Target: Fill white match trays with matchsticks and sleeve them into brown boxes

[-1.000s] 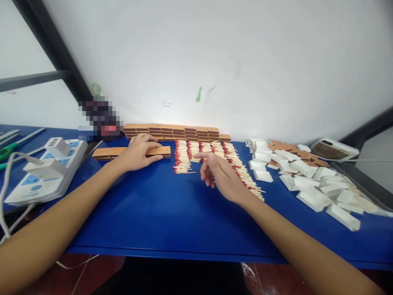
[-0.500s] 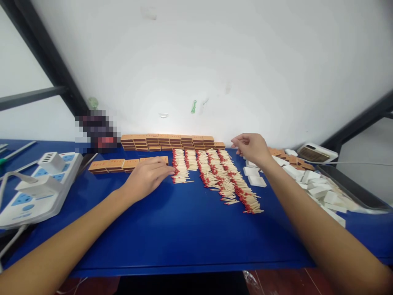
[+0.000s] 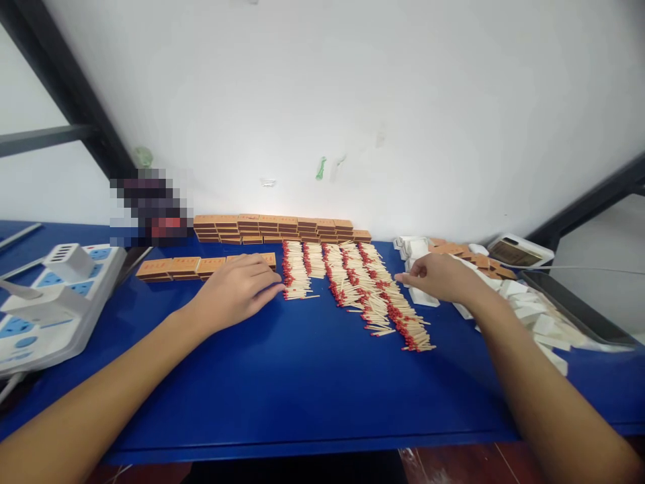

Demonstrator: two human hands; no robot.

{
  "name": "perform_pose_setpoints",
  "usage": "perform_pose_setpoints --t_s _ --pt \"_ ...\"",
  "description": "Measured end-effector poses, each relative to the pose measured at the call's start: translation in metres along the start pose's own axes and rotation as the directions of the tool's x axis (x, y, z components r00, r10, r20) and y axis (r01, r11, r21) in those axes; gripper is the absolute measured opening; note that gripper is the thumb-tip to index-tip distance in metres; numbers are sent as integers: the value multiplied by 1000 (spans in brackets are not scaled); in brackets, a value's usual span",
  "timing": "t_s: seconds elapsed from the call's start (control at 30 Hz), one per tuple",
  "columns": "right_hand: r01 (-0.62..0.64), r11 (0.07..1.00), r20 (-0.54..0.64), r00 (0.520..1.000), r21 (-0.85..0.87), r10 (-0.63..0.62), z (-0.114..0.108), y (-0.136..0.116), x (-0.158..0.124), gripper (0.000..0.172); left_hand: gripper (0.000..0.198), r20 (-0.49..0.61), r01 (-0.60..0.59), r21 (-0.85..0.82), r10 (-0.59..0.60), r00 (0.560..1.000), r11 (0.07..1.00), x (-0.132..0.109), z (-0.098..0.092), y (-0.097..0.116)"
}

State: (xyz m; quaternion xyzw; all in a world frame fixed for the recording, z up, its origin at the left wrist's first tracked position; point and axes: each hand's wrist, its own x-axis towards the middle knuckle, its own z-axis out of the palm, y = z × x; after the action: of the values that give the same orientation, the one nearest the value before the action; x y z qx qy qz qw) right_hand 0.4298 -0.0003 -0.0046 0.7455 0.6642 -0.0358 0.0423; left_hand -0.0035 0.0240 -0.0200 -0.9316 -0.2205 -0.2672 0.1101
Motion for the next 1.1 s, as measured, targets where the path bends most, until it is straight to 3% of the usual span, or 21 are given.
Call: perform_pose_setpoints --t_s 0.13,0.3,0.33,0.4,0.47,0.5,0.57,0.63,0.7,0.8,0.93,1.0,1.1 --pt "-64 997 -27 998 -33 63 9 -12 4 25 26 23 10 -22 -10 1000 1000 1 0 0" --pt "-70 997 -94 993 -18 68 -16 -13 -19 26 26 39 38 -34 -37 999 999 0 1 -1" --pt "-45 999 -117 992 -1 45 -23 -18 -29 26 27 42 47 -44 -46 998 998 0 1 -1" --pt "167 978 -198 970 126 -140 -34 -37 -47 26 27 61 92 -96 -86 994 991 -1 1 2" --pt "433 845 -184 901 314 -393 -38 -68 -61 21 28 122 177 -198 -155 980 964 -1 1 6" --pt "533 753 -144 841 387 -521 -37 -85 -64 19 32 175 227 -261 -185 967 938 -1 0 9" --pt "666 608 -58 693 431 -718 -30 -117 -65 12 62 321 309 -339 -200 926 888 0 -2 15" --pt "720 538 -9 602 437 -798 -20 -138 -59 14 83 416 366 -348 -208 885 863 2 -4 22" --pt "740 520 20 567 427 -823 -11 -146 -53 18 84 474 381 -360 -184 861 852 4 -5 27" --pt "723 524 2 586 450 -810 -3 -136 -47 19 61 508 364 -382 -135 851 849 5 -5 34" --pt "602 601 -62 732 526 -679 -7 -105 -46 17 56 486 385 -379 -173 856 842 5 -2 43" --pt "558 673 -98 800 486 -593 -11 -89 -44 18 56 471 395 -377 -194 861 838 6 0 48" --pt "532 753 -69 831 388 -551 -14 -75 -41 18 61 447 405 -358 -226 865 841 6 6 56"
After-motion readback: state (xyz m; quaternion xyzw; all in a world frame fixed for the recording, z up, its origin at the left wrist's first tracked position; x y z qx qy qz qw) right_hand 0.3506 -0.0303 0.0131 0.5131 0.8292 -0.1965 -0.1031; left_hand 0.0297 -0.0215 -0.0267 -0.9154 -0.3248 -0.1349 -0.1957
